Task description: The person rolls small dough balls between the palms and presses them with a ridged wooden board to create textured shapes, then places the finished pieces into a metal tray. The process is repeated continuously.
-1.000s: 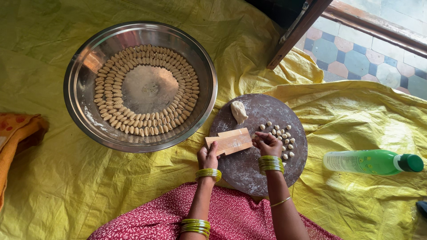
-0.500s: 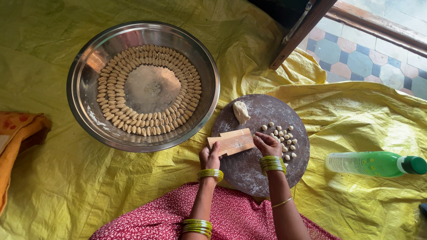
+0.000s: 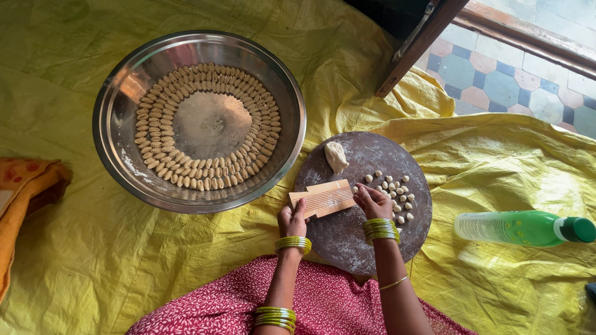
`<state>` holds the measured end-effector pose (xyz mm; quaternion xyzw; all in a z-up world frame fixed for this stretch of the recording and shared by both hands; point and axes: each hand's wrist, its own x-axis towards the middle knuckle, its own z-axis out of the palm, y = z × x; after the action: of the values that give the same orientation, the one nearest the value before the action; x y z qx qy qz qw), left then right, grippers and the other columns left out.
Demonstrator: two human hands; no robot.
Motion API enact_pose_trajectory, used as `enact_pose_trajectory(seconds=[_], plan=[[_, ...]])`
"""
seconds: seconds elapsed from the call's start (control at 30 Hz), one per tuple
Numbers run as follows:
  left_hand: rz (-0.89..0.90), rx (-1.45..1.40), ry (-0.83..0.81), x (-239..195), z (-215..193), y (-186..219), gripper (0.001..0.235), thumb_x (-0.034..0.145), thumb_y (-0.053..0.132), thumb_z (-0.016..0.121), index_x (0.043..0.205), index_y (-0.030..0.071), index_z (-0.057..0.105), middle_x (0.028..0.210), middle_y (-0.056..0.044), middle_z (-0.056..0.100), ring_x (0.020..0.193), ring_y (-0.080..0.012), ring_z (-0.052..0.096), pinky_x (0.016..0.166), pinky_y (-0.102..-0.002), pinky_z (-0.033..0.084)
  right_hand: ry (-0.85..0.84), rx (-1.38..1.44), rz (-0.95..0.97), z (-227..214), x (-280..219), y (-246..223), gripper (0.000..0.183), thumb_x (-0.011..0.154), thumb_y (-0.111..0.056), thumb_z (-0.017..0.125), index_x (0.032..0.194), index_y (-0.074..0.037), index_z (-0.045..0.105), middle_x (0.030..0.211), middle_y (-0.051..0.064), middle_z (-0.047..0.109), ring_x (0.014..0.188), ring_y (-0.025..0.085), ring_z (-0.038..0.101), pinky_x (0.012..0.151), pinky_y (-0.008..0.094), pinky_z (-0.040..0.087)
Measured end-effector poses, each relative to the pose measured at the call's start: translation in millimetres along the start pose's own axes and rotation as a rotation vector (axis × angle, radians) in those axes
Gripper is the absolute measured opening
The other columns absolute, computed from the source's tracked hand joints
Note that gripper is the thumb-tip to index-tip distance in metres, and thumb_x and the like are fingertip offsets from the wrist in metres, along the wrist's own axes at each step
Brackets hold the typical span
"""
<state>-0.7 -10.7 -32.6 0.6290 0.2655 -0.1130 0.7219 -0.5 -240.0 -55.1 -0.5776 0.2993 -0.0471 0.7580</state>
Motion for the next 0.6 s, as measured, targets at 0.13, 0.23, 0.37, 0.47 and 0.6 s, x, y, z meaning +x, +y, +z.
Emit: enact_pose_trajectory(seconds=[0.13, 0.23, 0.37, 0.47, 0.6], plan=[[-0.005, 0.014, 0.004, 0, 0, 1, 0.037, 0.096, 0.036, 0.066, 0.084, 0.002, 0.072, 0.074, -0.010, 0.073, 0.057, -0.0131, 0.059, 0.054, -0.029, 0.049, 0.051, -0.144, -0.036, 5, -5, -3, 0.027, 0.088, -0.004, 0.077, 0.114, 0.004, 0.073, 0.101, 0.013, 0.077, 0.089, 0.016, 0.074, 0.084, 0.029, 0.063], [-0.011, 0.004, 0.002, 1, 0, 0, 0.037, 0.097, 0.035, 0.066, 0.084, 0.001, 0.072, 0.074, -0.010, 0.073, 0.057, -0.0131, 0.059, 0.054, -0.029, 0.049, 0.092, -0.219, -0.047, 8, -9, -8, 0.027, 0.088, -0.003, 0.078, 0.113, 0.005, 0.073, 0.101, 0.015, 0.077, 0.088, 0.017, 0.075, 0.083, 0.030, 0.063], [0.000, -0.008, 0.003, 1, 0, 0, 0.038, 0.097, 0.034, 0.067, 0.084, -0.001, 0.072, 0.074, -0.011, 0.073, 0.057, -0.0134, 0.058, 0.054, -0.029, 0.048, 0.090, -0.202, -0.059, 12, -12, -14, 0.025, 0.091, -0.004, 0.072, 0.115, 0.002, 0.073, 0.101, 0.013, 0.078, 0.088, 0.016, 0.075, 0.081, 0.029, 0.065], [0.006, -0.020, -0.014, 0, 0, 1, 0.035, 0.097, 0.034, 0.065, 0.088, 0.001, 0.073, 0.075, -0.010, 0.074, 0.057, -0.0122, 0.059, 0.054, -0.028, 0.048, 0.073, -0.208, -0.066, 16, -16, -19, 0.026, 0.094, -0.004, 0.069, 0.120, -0.003, 0.071, 0.102, 0.011, 0.078, 0.087, 0.014, 0.074, 0.077, 0.028, 0.064], [-0.006, -0.017, -0.017, -1, 0, 3, 0.036, 0.097, 0.034, 0.065, 0.093, 0.000, 0.074, 0.078, -0.009, 0.075, 0.058, -0.0118, 0.061, 0.055, -0.027, 0.050, 0.066, -0.271, -0.040, 18, -21, -24, 0.024, 0.098, -0.006, 0.064, 0.122, -0.007, 0.068, 0.105, 0.009, 0.079, 0.087, 0.013, 0.072, 0.070, 0.029, 0.059]])
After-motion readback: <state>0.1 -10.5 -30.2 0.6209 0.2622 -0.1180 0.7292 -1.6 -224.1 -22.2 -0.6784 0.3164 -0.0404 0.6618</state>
